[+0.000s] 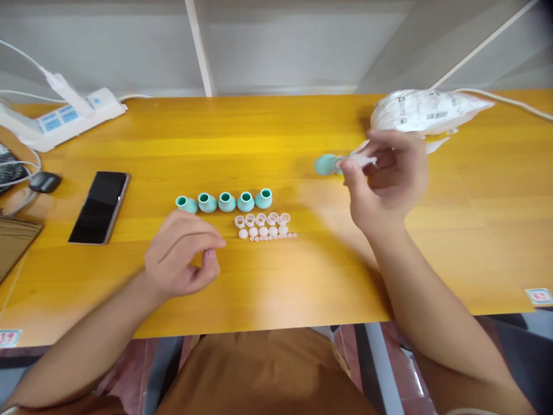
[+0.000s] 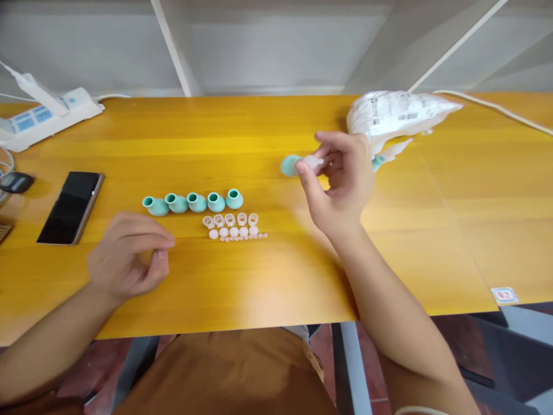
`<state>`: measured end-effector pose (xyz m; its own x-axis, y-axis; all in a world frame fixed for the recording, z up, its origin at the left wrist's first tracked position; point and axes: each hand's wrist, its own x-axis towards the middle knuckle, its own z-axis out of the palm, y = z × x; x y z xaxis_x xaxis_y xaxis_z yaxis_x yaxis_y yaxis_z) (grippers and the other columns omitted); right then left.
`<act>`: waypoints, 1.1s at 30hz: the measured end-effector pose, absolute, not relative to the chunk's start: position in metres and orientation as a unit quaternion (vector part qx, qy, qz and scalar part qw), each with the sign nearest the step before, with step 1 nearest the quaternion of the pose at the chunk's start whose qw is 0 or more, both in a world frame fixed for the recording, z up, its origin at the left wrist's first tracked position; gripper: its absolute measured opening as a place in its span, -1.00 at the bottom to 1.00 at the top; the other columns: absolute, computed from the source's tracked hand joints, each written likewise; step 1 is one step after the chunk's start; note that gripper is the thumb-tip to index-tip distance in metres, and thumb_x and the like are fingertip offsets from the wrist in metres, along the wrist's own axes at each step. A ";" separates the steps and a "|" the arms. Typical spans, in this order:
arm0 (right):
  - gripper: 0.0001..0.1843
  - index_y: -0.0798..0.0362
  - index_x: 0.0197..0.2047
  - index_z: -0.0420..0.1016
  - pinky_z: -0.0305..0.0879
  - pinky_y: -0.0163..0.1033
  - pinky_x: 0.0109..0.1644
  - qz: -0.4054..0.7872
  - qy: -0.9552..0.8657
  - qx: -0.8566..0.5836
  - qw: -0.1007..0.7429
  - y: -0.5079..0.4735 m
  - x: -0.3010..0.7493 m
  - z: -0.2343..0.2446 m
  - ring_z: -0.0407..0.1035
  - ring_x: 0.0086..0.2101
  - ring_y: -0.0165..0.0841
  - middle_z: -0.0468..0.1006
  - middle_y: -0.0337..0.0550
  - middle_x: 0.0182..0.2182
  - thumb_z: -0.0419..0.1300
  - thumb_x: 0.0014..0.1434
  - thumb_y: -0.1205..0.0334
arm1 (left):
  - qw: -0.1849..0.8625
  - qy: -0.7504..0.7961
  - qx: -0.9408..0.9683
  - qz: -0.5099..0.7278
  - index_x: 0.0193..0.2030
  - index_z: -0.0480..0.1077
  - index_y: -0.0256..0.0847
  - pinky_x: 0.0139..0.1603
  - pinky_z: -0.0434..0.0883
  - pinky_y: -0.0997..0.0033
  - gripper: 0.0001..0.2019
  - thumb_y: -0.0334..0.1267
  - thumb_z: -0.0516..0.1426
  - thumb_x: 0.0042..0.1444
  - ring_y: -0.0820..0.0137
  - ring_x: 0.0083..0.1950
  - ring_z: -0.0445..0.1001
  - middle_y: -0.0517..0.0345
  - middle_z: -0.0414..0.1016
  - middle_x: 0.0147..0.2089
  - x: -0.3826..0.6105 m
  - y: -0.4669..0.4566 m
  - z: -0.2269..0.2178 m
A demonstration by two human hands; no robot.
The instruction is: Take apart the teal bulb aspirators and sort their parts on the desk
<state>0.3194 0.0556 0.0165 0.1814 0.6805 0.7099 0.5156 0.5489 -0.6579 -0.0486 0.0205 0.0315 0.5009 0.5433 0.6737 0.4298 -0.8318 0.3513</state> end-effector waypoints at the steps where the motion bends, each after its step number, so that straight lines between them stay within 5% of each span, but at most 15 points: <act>1: -0.80 -0.23 0.04 0.67 0.47 -0.06 -0.36 0.089 -0.628 -0.447 0.631 0.051 0.312 0.020 0.50 -0.31 -0.23 0.56 -0.08 -0.09 0.50 0.42 -0.01 | 0.095 0.275 0.865 0.408 0.07 0.51 0.10 -0.05 0.53 0.10 -0.64 -0.44 0.27 0.22 0.24 -0.17 0.65 0.24 0.69 -0.09 -0.047 0.019 0.030; 6: -0.72 -0.08 -0.08 0.59 0.45 -0.29 -0.59 0.362 -0.639 -0.338 0.588 0.018 0.275 0.027 0.47 -0.54 -0.47 0.51 -0.23 -0.19 0.48 0.44 -0.06 | 0.203 0.251 0.868 0.378 0.40 0.41 -0.01 0.12 0.65 0.02 -0.37 -0.03 0.45 0.26 0.10 0.06 0.69 -0.02 0.68 0.14 -0.039 0.016 0.019; 9: -0.75 -0.06 -0.05 0.53 0.66 -0.29 -0.44 0.527 -0.608 -0.279 0.524 0.001 0.254 0.019 0.64 -0.41 -0.40 0.55 -0.20 -0.13 0.49 0.44 0.06 | 0.248 0.216 0.869 0.369 0.52 0.33 -0.11 0.09 0.70 0.06 -0.15 0.19 0.48 0.25 0.08 0.12 0.69 -0.13 0.67 0.19 -0.036 0.015 0.014; 11: -0.76 -0.06 -0.03 0.52 0.74 -0.25 -0.31 0.581 -0.594 -0.251 0.497 -0.005 0.245 0.012 0.68 -0.32 -0.39 0.55 -0.21 -0.09 0.51 0.43 0.17 | 0.250 0.198 0.874 0.366 0.50 0.35 -0.13 0.08 0.72 0.13 -0.25 0.14 0.45 0.34 0.13 0.12 0.71 -0.11 0.69 0.15 -0.035 0.014 0.013; 15: -0.72 -0.06 0.01 0.58 0.72 -0.20 -0.09 0.488 -0.669 -0.264 0.494 -0.004 0.242 0.006 0.64 -0.13 -0.32 0.58 -0.18 -0.10 0.57 0.37 0.23 | 0.233 0.195 0.875 0.376 0.34 0.48 -0.14 0.00 0.71 0.26 -0.59 -0.17 0.37 0.43 0.23 -0.01 0.73 -0.01 0.71 0.02 -0.032 0.013 0.015; 20: -0.72 -0.02 0.14 0.70 0.68 -0.10 0.09 0.290 -0.784 -0.288 0.467 0.003 0.249 0.009 0.61 -0.01 -0.24 0.60 -0.07 -0.02 0.53 0.41 0.24 | 0.182 0.224 0.873 0.393 0.23 0.52 -0.17 -0.05 0.70 0.30 -0.66 -0.36 0.35 0.34 0.27 -0.06 0.71 0.02 0.71 -0.01 -0.030 0.015 0.019; 33: -0.80 0.12 0.11 0.70 0.69 -0.10 -0.04 0.168 -0.841 -0.257 0.446 0.001 0.246 0.008 0.64 -0.14 -0.27 0.72 -0.01 -0.12 0.44 0.45 0.42 | 0.151 0.227 0.885 0.377 0.19 0.51 -0.20 -0.11 0.67 0.33 -0.68 -0.41 0.33 0.34 0.31 -0.11 0.67 0.03 0.69 -0.05 -0.028 0.014 0.015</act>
<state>0.2464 0.0007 0.0084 -0.4699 0.5825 0.6633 0.2822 0.8111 -0.5124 -0.0279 0.0142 0.0150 0.6118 0.5161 0.5994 0.2886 -0.8512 0.4383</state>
